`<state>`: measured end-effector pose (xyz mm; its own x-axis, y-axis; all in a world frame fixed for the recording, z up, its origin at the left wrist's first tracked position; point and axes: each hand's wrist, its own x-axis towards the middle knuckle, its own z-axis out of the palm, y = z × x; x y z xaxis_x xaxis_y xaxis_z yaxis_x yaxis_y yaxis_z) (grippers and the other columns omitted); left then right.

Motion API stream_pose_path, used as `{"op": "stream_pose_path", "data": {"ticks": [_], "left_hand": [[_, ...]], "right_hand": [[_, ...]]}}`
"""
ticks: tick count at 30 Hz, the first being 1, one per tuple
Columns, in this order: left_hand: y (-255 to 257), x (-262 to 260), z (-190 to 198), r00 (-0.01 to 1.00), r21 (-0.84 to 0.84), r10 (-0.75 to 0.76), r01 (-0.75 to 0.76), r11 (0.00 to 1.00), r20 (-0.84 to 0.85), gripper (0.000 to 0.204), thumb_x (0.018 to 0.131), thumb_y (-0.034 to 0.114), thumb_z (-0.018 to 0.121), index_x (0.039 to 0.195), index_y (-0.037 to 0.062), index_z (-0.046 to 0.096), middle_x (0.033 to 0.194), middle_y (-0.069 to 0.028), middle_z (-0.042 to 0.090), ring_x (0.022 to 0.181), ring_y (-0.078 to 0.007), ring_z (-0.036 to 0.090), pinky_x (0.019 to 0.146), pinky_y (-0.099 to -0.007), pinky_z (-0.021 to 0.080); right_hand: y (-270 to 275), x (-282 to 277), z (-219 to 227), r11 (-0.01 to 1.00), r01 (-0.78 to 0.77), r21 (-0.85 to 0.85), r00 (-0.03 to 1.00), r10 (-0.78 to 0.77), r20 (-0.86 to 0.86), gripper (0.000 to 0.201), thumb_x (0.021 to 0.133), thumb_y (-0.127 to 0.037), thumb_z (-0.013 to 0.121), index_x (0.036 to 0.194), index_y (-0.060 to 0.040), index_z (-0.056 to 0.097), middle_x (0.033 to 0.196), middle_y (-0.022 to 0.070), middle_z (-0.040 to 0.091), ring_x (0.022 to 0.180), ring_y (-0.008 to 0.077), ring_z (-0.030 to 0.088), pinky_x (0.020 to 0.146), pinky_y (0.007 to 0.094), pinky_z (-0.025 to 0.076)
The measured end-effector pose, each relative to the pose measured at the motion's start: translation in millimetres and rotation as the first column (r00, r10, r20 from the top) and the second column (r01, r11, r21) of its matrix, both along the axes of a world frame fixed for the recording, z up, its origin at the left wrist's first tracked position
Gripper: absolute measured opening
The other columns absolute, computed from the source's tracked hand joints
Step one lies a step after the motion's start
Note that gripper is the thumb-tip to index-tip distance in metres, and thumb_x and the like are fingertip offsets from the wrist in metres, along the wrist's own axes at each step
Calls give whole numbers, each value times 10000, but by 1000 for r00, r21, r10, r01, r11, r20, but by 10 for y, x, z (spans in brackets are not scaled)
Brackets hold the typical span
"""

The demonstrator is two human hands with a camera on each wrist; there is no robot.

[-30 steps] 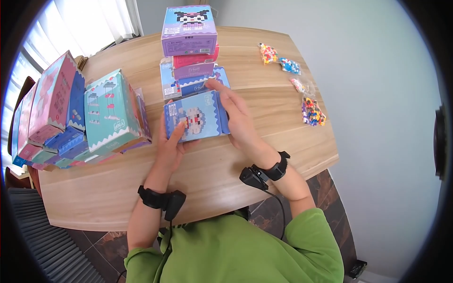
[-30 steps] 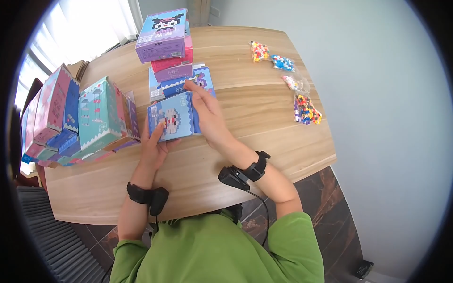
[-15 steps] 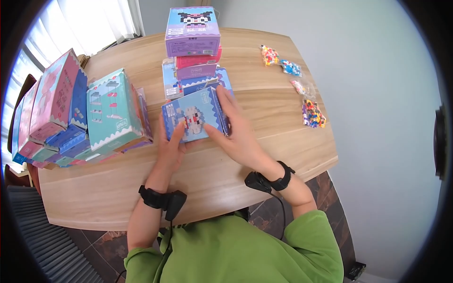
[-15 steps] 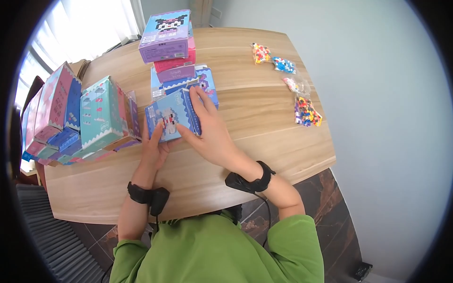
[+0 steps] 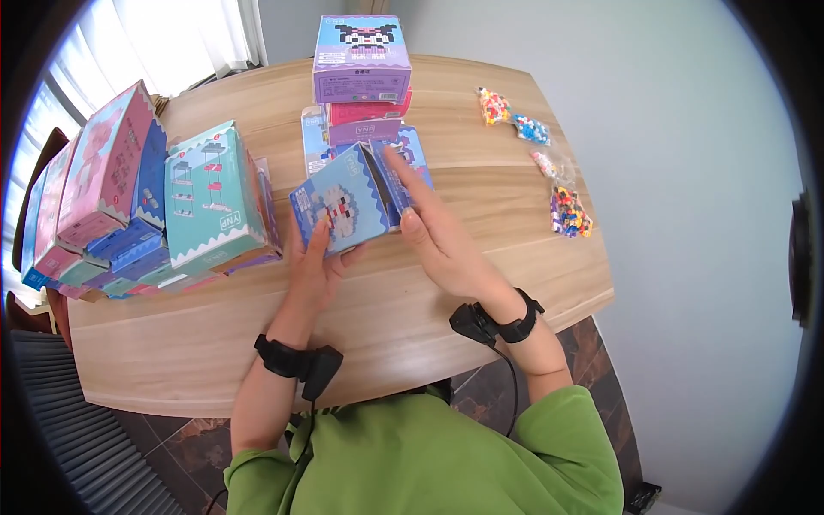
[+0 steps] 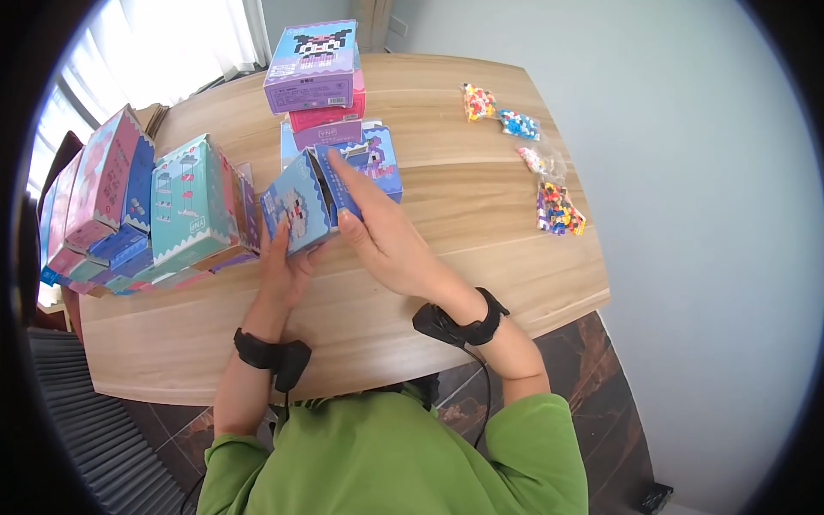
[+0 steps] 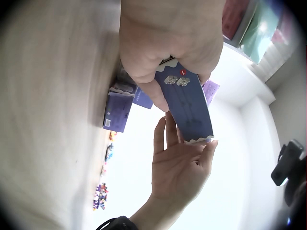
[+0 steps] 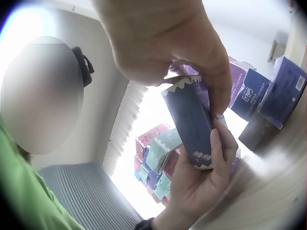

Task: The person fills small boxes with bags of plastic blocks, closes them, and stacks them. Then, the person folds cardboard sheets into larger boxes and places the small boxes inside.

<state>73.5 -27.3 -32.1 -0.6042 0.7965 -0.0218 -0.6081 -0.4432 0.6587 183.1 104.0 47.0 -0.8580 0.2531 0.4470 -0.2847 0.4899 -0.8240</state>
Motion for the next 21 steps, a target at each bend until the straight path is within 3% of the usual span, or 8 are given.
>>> {"op": "stream_pose_path", "data": {"ticks": [3,6,10,12,15,21], "left_hand": [[-12,-6,10,1000,16,-10,10,1000,12,431,912,201,448,1287,186,236,1183,-82,458,1038,-213,537,776,-354,541],[-11,-15,7,1000,17,-17,17,1000,20,434,912,194,449,1289,189,235,1186,-83,456,1039,-212,535,777,-353,539],[-5,-16,7,1000,8,0,0,1000,31,447,910,184,455,1295,193,229,1192,-85,452,1039,-211,534,777,-351,537],[-7,-21,2,999,6,6,-6,1000,37,449,909,178,457,1296,194,229,1193,-85,451,1038,-211,535,776,-353,538],[-8,-25,-8,999,16,-3,2,1000,37,448,908,172,457,1294,194,230,1192,-85,452,1036,-214,537,775,-357,539],[-7,-23,-5,1000,11,-13,13,1000,24,462,908,176,459,1303,199,220,1193,-87,453,1036,-221,538,775,-365,540]], "right_hand": [[-47,20,-55,970,91,-226,994,-73,86,307,932,-232,396,1093,28,415,1110,203,470,855,192,490,744,309,411],[-24,32,-51,966,120,-227,989,-98,106,213,935,-230,392,914,-19,412,973,146,501,684,120,410,647,274,392],[45,12,-61,983,171,-74,985,-169,34,196,927,-202,411,887,-10,413,930,152,525,708,148,471,675,271,412],[20,-30,-42,965,238,-105,965,-248,-85,189,916,-183,438,864,-1,434,933,165,527,749,179,506,693,281,422],[95,-4,55,971,202,129,977,-190,-97,196,883,-162,495,788,8,468,1001,195,516,855,253,532,729,319,433],[97,-25,90,941,197,276,979,-174,-107,199,846,-145,543,731,5,481,1126,216,455,958,315,505,762,356,429]]}}
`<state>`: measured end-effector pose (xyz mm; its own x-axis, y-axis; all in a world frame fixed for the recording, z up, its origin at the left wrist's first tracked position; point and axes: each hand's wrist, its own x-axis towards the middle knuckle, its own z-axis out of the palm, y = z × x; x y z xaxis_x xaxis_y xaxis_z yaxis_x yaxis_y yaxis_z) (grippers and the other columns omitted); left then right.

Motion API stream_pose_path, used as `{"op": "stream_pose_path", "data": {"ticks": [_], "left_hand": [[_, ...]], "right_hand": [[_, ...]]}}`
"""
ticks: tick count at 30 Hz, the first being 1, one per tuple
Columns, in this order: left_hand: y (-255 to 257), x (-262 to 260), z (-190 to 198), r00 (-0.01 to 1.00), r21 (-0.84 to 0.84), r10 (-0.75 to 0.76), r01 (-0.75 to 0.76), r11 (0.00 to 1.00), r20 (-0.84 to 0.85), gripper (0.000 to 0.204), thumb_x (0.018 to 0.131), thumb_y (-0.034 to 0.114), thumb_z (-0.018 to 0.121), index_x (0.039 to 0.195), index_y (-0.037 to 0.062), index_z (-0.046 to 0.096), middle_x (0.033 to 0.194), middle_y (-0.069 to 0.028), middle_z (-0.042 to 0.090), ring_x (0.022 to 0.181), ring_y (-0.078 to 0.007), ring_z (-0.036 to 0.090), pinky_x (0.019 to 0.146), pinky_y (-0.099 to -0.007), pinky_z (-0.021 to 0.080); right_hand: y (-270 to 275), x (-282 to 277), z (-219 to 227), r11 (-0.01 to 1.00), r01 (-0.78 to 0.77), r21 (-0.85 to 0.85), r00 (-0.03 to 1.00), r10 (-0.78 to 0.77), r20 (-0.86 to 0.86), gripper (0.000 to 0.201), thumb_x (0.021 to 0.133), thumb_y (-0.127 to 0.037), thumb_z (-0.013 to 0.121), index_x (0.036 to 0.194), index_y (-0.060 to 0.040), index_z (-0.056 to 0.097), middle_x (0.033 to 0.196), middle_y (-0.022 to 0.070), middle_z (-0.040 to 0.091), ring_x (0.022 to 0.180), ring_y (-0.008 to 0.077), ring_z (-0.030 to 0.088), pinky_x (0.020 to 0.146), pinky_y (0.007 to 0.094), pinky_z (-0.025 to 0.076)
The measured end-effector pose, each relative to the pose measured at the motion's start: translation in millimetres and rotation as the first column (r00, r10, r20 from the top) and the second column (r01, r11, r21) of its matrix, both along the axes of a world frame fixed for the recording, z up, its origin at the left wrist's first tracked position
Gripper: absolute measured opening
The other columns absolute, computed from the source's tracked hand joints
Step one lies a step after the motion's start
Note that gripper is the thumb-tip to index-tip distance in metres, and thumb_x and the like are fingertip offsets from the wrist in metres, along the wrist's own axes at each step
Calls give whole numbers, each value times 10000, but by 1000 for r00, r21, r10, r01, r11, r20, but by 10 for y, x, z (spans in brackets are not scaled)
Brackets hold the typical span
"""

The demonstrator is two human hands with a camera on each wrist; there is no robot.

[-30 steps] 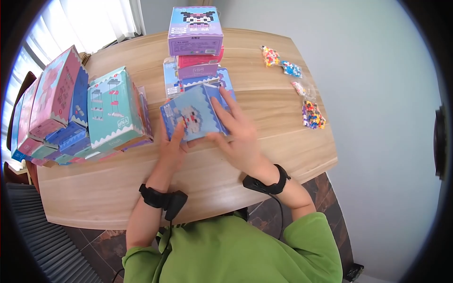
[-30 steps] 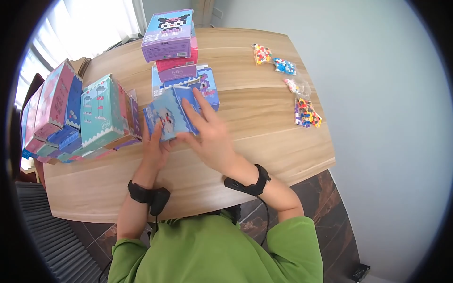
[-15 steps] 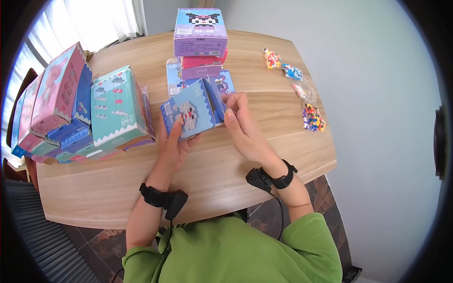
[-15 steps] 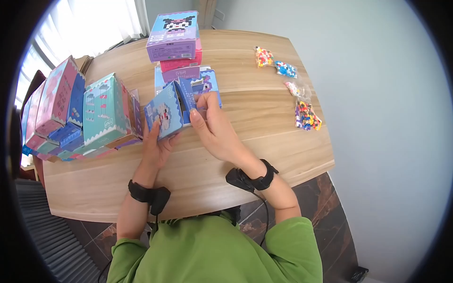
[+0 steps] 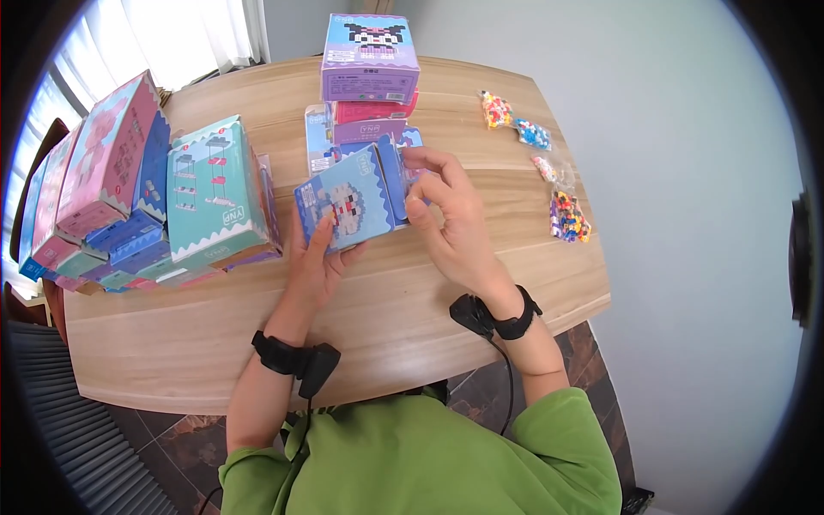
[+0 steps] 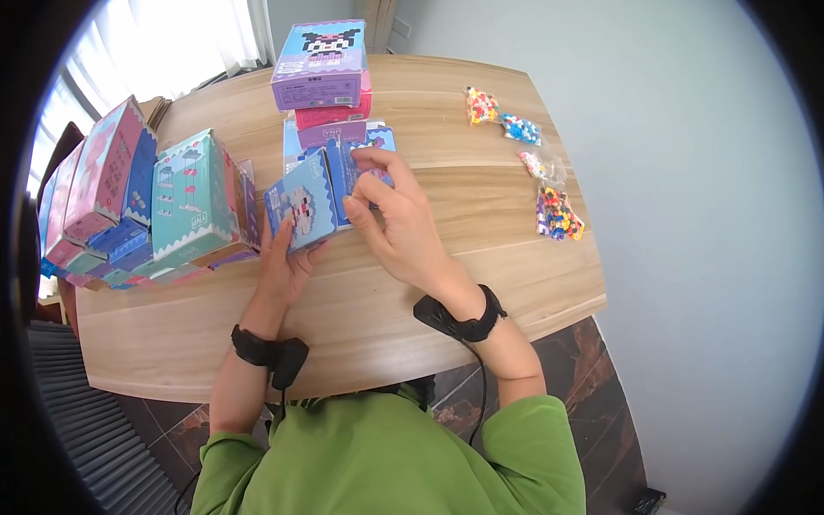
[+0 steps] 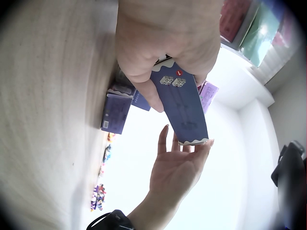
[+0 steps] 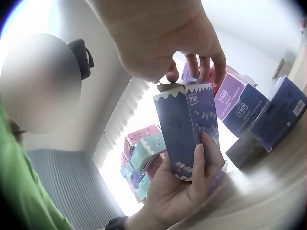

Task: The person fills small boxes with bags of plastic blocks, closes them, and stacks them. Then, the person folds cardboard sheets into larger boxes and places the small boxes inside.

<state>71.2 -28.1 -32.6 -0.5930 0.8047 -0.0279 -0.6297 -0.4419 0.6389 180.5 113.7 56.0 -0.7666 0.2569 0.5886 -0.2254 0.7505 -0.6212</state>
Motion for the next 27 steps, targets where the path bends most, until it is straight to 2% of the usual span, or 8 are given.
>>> {"op": "stream_pose_path", "data": {"ticks": [9,12,15,18,21,24,25,27], "left_hand": [[-5,-2,-3,1000,-6,-12,12,1000,13,447,903,198,471,1287,187,242,1180,-82,464,1024,-220,545,770,-365,540],[-9,-11,-4,1000,-13,-18,18,1000,12,445,900,208,479,1281,183,251,1173,-83,467,1006,-218,554,766,-361,541],[-14,-5,-11,999,-24,-26,27,999,29,438,899,211,480,1276,180,259,1168,-84,470,990,-217,560,760,-357,543],[-15,-37,-12,998,-18,-30,31,999,62,437,900,202,475,1278,177,256,1173,-84,468,989,-220,560,756,-357,543],[-8,-41,-9,999,-3,-20,20,1000,44,472,899,179,475,1297,171,222,1200,-88,444,1012,-227,545,773,-370,535],[13,25,30,996,-5,30,-31,1000,-80,542,890,158,492,1326,168,171,1246,-90,398,1069,-236,506,824,-394,504],[5,33,67,994,3,43,-43,999,-99,571,883,154,505,1334,169,155,1264,-91,379,1096,-240,485,852,-401,485],[16,60,81,986,37,73,-68,997,-149,627,866,159,536,1347,172,133,1291,-90,351,1142,-247,444,901,-415,443]], "right_hand": [[85,-46,141,988,-149,-29,978,151,140,219,806,-141,580,697,-6,448,1218,213,424,995,359,463,830,378,397],[116,-54,144,964,-223,142,971,207,124,230,787,-143,600,678,-13,445,1259,204,397,1027,357,435,855,384,377],[167,-34,139,948,-279,156,948,246,201,253,773,-182,629,745,-23,435,1313,212,338,1112,381,384,913,400,343],[117,-15,169,929,-310,203,935,260,241,358,755,-221,652,949,-11,436,1336,238,289,1184,406,328,958,420,317],[-1,-4,134,952,-240,189,939,178,295,619,732,-248,676,1172,21,335,1348,247,266,1229,419,271,995,446,276],[-97,-24,-95,983,12,185,982,-46,180,679,766,-225,656,1266,33,274,1319,243,308,1216,368,330,927,421,371],[-148,-21,-82,998,-13,-63,980,25,196,652,782,-221,639,1267,27,280,1309,239,315,1204,346,354,891,399,402],[-232,-13,-31,845,-52,-532,968,174,181,598,814,-213,607,1268,17,292,1289,231,329,1180,300,401,819,354,464]]}}
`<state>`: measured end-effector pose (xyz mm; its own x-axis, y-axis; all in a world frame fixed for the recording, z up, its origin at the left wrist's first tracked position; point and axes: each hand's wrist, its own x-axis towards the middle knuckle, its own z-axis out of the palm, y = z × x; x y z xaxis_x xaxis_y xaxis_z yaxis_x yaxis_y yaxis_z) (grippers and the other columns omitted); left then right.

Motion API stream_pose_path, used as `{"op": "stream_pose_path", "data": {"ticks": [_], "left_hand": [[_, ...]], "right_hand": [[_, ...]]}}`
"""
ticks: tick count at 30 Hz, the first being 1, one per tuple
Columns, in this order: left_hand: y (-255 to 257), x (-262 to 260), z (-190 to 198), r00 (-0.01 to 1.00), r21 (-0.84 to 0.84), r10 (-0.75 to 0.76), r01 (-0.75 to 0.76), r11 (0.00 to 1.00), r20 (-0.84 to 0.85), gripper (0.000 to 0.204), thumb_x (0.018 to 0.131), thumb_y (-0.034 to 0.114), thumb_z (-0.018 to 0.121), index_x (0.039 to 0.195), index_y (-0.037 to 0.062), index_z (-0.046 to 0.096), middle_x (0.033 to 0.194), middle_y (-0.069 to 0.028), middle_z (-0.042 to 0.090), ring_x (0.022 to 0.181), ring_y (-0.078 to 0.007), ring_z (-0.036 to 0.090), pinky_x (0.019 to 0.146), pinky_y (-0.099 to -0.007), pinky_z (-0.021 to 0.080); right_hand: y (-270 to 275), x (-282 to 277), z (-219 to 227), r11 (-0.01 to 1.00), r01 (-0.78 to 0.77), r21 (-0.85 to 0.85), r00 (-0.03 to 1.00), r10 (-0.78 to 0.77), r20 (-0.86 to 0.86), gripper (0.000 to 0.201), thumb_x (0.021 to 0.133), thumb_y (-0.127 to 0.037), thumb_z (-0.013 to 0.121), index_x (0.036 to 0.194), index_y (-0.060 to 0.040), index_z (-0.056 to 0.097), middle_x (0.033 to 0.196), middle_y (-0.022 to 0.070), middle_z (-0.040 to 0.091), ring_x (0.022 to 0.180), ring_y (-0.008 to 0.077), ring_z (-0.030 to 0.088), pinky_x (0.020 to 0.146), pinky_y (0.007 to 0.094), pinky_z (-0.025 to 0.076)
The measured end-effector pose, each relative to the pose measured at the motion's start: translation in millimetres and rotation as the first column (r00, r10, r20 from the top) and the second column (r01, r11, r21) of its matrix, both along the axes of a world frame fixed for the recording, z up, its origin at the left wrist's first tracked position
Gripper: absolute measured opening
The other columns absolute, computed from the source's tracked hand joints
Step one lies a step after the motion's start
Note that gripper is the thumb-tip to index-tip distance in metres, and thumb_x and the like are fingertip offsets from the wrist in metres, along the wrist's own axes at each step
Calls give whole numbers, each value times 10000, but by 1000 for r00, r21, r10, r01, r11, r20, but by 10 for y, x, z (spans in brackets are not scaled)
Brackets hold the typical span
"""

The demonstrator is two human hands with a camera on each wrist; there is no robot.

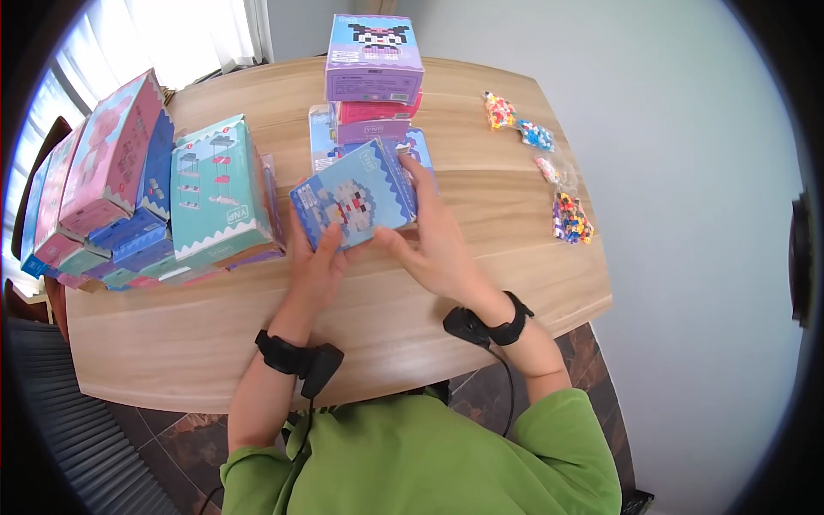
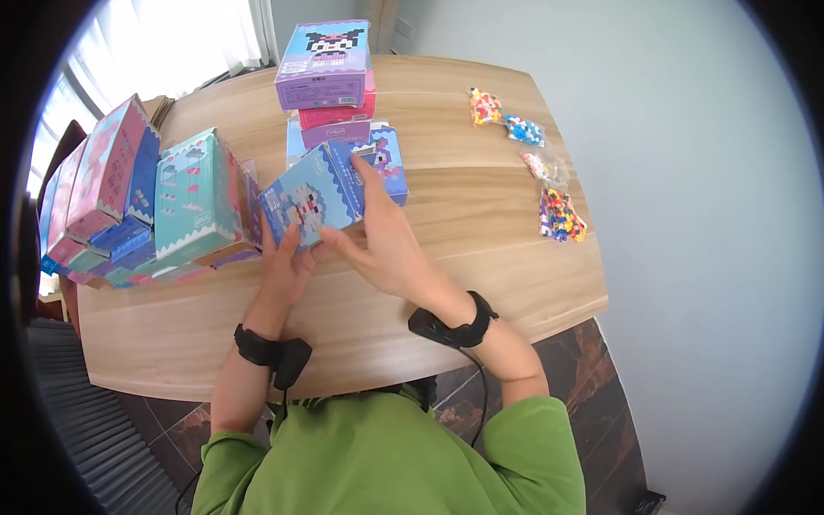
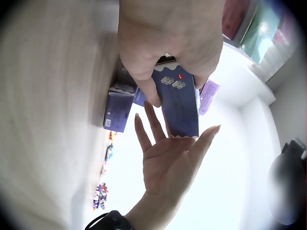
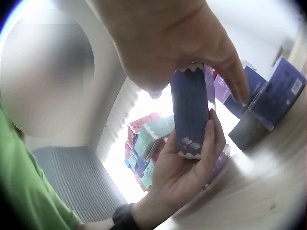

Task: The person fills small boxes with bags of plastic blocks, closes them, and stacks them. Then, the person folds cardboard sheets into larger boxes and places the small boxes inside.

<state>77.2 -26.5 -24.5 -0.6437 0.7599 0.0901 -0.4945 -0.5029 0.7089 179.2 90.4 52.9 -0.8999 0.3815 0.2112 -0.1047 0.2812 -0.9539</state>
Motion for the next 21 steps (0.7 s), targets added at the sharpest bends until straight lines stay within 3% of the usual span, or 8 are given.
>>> {"op": "stream_pose_path", "data": {"ticks": [3,5,8,9,11,14,18,21], "left_hand": [[34,-22,-105,994,112,-19,31,993,-111,707,835,187,588,1360,168,115,1316,-89,325,1189,-253,395,955,-428,381],[25,-86,-159,977,231,-93,137,963,-192,761,810,200,621,1367,151,105,1327,-88,313,1207,-253,373,976,-426,351],[-21,-64,-28,964,113,-246,257,960,-96,843,682,411,723,1324,142,247,1210,-87,445,1049,-221,512,744,-306,498],[-27,-61,-53,949,33,-286,293,956,-134,826,686,372,726,1318,131,252,1170,-82,461,1014,-210,524,729,-291,498],[-36,-61,-123,906,-133,-374,353,926,-197,794,692,292,732,1305,109,263,1091,-73,493,943,-188,547,699,-260,498],[-32,-73,15,908,-147,-395,376,915,-138,727,714,184,705,1293,86,276,1004,-59,505,865,-158,557,683,-241,499],[-4,-72,-65,933,-119,-359,353,928,-26,574,794,81,595,1293,108,313,969,-10,521,844,-75,520,662,-219,473],[-23,-60,-4,941,-142,-337,333,932,-4,510,807,89,576,1265,100,353,974,2,525,829,-59,513,648,-202,472]], "right_hand": [[91,-61,-211,982,130,138,984,-111,-139,516,847,-207,560,1262,-15,319,1185,187,438,1066,210,507,711,277,505],[214,-39,-16,987,156,38,985,-153,-83,480,857,-214,547,1250,-32,341,1086,137,504,939,168,554,648,254,503],[126,-157,475,959,87,-271,981,-130,-146,411,873,-222,520,1212,-44,372,921,69,561,759,100,565,541,226,473],[90,-199,618,919,35,-393,973,-121,-195,386,879,-225,510,1196,-45,383,864,47,573,700,76,559,503,218,459],[63,-343,768,934,-144,-327,980,90,-177,373,874,-253,518,1145,-28,396,824,58,566,665,77,548,464,213,436],[-35,-693,792,961,-228,-155,971,213,-111,421,848,-310,552,1077,9,399,764,78,557,641,104,561,461,241,444],[-174,-1242,648,986,-145,83,984,152,-91,560,786,-396,609,1019,63,388,802,178,550,699,242,592,533,363,477],[-242,-1393,557,873,76,482,969,50,-244,674,766,-435,609,1082,107,361,949,305,500,826,379,563,675,433,474]]}}
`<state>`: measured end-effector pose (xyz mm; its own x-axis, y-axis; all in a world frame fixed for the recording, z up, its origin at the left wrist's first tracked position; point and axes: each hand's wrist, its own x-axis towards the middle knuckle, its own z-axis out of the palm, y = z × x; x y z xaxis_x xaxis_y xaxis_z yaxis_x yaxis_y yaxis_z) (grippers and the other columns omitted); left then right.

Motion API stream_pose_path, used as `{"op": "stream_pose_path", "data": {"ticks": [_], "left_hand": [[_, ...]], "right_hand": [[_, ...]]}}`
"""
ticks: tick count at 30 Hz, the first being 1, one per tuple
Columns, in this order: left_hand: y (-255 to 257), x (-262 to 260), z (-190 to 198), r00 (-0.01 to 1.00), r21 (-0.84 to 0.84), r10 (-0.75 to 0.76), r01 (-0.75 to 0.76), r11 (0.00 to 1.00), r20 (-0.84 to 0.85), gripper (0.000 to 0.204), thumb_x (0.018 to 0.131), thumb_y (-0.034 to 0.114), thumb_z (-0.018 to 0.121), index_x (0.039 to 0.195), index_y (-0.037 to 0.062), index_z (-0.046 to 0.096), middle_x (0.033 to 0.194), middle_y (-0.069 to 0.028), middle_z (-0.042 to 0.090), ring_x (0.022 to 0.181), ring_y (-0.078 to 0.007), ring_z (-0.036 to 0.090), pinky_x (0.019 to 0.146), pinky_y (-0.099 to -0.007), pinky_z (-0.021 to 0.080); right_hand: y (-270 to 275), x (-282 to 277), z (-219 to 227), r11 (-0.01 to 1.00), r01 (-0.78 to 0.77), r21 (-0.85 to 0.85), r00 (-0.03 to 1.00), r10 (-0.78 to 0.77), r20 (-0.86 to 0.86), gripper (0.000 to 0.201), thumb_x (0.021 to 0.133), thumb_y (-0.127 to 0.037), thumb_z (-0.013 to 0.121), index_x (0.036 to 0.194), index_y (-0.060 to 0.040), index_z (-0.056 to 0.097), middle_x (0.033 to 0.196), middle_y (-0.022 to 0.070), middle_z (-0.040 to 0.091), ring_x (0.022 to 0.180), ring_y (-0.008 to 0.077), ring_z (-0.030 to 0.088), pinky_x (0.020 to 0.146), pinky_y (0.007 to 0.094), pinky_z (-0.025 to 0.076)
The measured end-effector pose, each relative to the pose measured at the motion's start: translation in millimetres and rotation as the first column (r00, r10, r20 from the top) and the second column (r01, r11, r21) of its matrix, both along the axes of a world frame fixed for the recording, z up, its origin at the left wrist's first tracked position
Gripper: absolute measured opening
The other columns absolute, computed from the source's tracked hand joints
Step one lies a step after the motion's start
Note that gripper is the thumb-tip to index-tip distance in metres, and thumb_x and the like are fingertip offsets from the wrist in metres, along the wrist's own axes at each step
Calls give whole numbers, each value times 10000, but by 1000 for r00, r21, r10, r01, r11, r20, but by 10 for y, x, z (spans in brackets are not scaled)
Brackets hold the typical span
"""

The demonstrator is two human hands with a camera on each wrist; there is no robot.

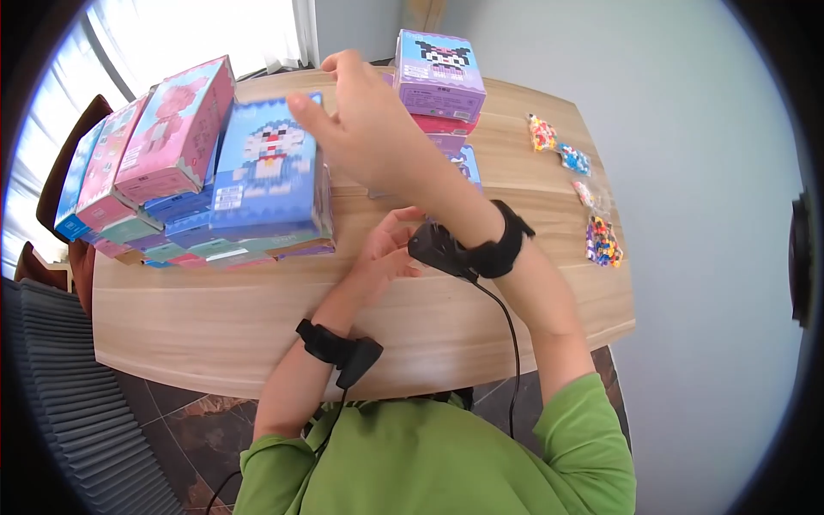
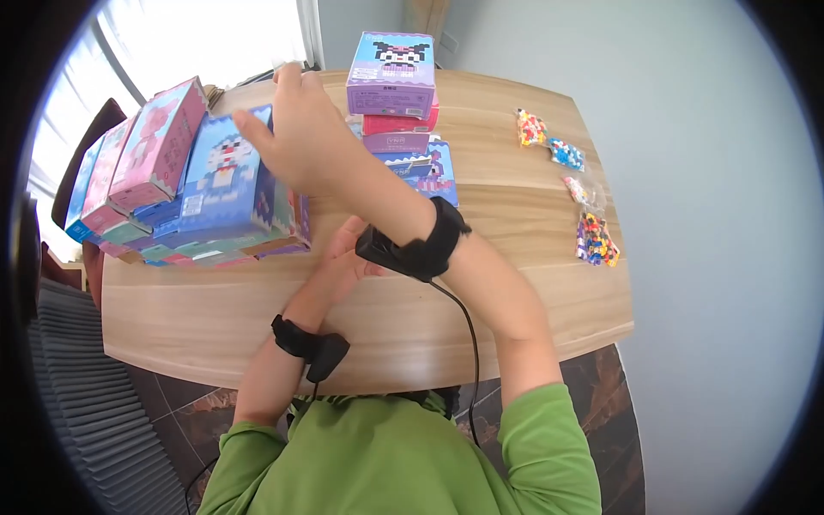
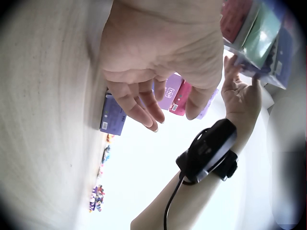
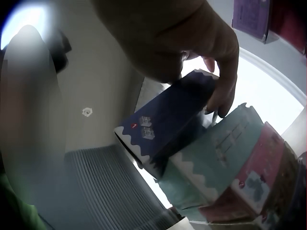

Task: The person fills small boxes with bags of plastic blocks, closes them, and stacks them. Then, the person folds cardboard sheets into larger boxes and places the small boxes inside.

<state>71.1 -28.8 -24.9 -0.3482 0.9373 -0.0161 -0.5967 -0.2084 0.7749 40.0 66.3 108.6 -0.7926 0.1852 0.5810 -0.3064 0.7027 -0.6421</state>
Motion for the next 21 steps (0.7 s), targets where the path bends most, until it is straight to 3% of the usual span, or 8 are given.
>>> {"op": "stream_pose_path", "data": {"ticks": [3,6,9,12,15,18,19,21], "left_hand": [[6,-40,-157,999,-49,25,-24,999,27,426,810,88,556,1211,87,412,964,12,535,823,-50,510,650,-198,469],[21,-15,-190,1000,-68,10,-8,998,16,372,801,80,549,1160,77,453,935,19,545,807,-50,515,630,-195,464],[46,3,-82,998,-14,29,-28,1000,54,388,777,39,536,1153,86,454,910,21,552,772,-60,523,605,-196,456],[23,-16,22,999,-83,42,-41,996,12,417,759,4,517,1161,94,451,913,10,558,735,-71,534,586,-193,446],[28,-30,-16,1000,-76,29,-28,997,11,448,741,-18,505,1168,99,442,930,0,565,714,-81,545,585,-198,446],[-26,-20,53,1000,-84,5,-5,996,-3,407,734,6,543,1128,82,477,935,-12,573,710,-84,557,584,-205,450],[-71,-56,93,979,-103,-135,120,987,-152,366,736,23,559,1092,72,496,911,-15,578,704,-82,558,580,-206,451],[-212,-167,241,810,-207,-408,353,913,-421,287,740,56,592,1021,51,535,862,-20,587,692,-77,560,574,-210,454]], "right_hand": [[-93,165,-36,888,68,455,995,-29,-92,853,723,-503,626,1180,139,300,1122,396,375,1007,468,469,825,425,437],[-134,378,175,925,-244,291,946,161,282,1001,688,-556,636,1287,111,192,1201,383,334,1156,434,384,975,397,317],[-8,229,111,917,-385,105,898,346,272,1045,673,-563,648,1303,104,147,1217,364,346,1185,418,361,992,387,290],[96,-10,-11,900,-419,-117,850,434,298,1177,596,-635,662,1314,98,87,1243,406,263,1144,465,388,961,397,338],[96,-101,-42,865,-421,-273,810,494,314,1169,608,-661,633,1319,89,85,1250,404,265,1196,447,330,987,388,299],[87,-192,-186,902,-370,-222,866,421,268,1159,623,-678,603,1317,94,88,1229,399,306,1220,431,300,998,393,273],[100,-209,-178,908,-348,-232,870,405,282,1121,651,-672,578,1315,94,98,1232,388,316,1220,426,305,996,400,275],[144,-255,-159,919,-298,-257,879,370,301,1048,706,-659,528,1309,95,119,1238,366,336,1219,416,315,991,414,277]]}}
